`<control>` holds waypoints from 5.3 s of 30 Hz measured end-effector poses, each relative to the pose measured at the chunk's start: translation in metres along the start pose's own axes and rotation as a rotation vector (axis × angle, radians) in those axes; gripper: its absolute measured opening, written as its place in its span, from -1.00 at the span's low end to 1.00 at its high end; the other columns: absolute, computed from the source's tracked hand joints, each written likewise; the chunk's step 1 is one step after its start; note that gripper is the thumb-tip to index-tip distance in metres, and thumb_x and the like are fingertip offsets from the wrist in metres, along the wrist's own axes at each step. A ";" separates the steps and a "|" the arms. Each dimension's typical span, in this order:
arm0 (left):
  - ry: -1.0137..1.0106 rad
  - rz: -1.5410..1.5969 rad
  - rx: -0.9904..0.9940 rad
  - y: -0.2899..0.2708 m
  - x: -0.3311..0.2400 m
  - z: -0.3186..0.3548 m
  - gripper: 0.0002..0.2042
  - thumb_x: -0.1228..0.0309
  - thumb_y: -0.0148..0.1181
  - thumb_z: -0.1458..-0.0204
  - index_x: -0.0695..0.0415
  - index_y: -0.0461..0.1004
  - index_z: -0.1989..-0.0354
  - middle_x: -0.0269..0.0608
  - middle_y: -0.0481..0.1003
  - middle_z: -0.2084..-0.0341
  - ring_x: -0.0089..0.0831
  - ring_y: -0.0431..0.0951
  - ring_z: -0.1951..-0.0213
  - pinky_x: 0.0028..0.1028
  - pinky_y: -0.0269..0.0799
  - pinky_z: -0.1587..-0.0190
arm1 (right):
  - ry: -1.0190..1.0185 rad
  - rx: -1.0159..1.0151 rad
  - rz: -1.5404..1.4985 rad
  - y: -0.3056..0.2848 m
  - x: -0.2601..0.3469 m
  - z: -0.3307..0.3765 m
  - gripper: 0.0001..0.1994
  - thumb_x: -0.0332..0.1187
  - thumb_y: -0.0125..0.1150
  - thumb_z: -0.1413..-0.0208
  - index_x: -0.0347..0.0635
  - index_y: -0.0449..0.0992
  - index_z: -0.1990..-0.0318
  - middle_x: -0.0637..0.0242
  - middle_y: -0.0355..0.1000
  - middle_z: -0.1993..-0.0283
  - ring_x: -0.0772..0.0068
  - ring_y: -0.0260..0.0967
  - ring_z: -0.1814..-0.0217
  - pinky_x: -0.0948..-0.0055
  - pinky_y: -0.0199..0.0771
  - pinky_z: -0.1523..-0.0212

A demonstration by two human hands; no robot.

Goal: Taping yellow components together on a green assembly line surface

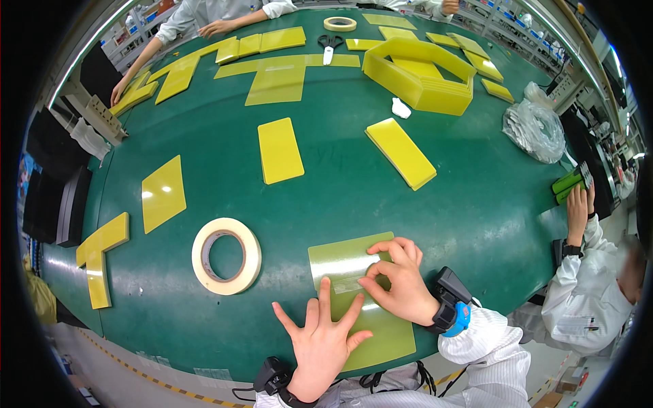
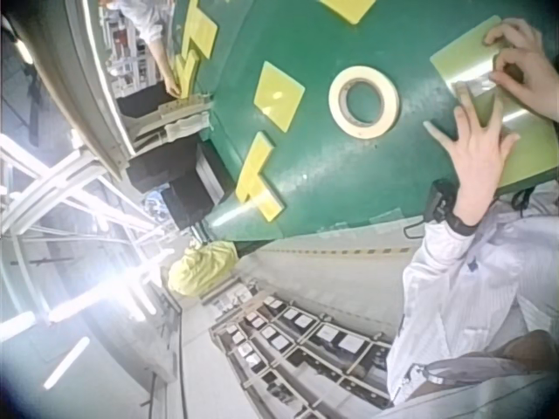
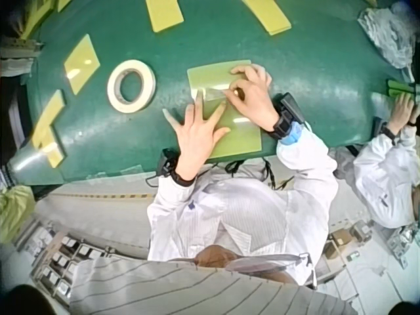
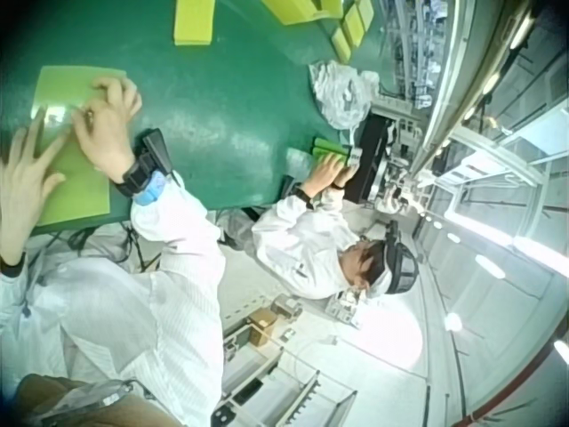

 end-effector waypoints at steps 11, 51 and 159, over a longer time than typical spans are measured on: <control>-0.031 -0.051 -0.022 0.001 0.001 -0.003 -0.21 -0.27 0.09 0.23 -0.03 0.36 -0.17 -0.23 0.31 -0.15 -0.48 0.36 0.20 0.50 -0.32 -0.16 | -0.153 -0.086 0.446 -0.007 0.027 -0.004 -0.80 -0.21 0.34 0.17 -0.01 0.42 0.55 0.34 0.26 0.17 0.14 0.15 0.02 -0.05 -0.04 -0.02; -0.037 -0.047 -0.083 0.005 -0.007 0.008 -0.26 0.04 0.16 0.04 0.09 0.10 -0.31 -0.09 0.16 -0.28 -0.21 0.34 -0.04 0.21 -0.01 -0.20 | -0.568 0.344 0.328 0.023 0.024 0.015 -0.65 -0.09 -0.01 -0.21 0.21 0.40 -0.14 0.50 0.24 -0.22 0.16 0.04 -0.31 -0.23 -0.15 -0.26; 0.026 0.259 -0.069 0.000 0.001 0.018 -0.51 0.27 0.10 -0.05 0.13 0.31 -0.17 0.04 0.23 -0.19 0.09 0.16 -0.24 0.06 0.02 -0.25 | -0.194 0.179 0.296 -0.039 -0.029 0.047 -0.65 -0.05 0.13 -0.13 0.33 0.47 -0.09 0.47 0.25 -0.28 0.16 0.13 -0.31 -0.21 -0.14 -0.28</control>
Point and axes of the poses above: each hand's wrist, its own z-axis away from the middle knuckle, its own y-axis out of the palm, x = y × z, the point moved 10 cm from there along -z, towards the middle knuckle
